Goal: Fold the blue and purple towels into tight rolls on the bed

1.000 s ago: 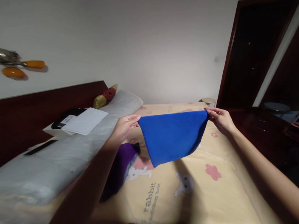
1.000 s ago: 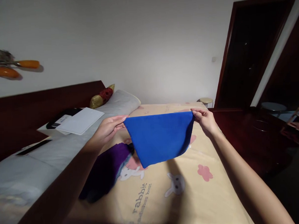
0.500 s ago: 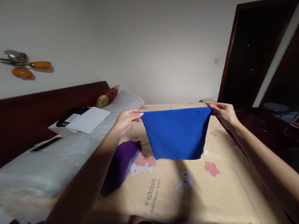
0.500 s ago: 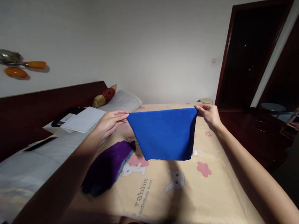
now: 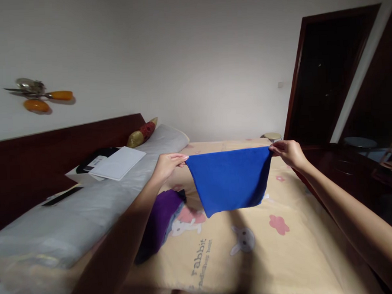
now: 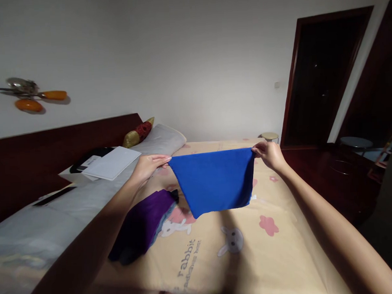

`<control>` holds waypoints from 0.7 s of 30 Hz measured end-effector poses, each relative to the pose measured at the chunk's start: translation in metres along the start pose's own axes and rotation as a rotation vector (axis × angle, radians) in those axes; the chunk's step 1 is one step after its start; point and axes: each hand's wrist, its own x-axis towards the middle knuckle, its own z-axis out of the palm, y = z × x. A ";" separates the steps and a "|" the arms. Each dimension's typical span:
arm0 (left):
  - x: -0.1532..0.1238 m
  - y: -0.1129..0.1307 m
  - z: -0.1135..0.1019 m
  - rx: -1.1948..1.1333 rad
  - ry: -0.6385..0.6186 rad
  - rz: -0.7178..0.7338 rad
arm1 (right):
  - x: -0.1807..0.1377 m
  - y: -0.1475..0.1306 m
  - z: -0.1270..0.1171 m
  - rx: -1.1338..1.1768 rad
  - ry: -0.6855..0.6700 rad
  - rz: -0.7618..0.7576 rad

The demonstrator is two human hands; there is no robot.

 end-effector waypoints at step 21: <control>0.005 -0.038 -0.002 0.000 -0.248 -0.046 | -0.006 0.026 0.008 -0.063 -0.323 -0.035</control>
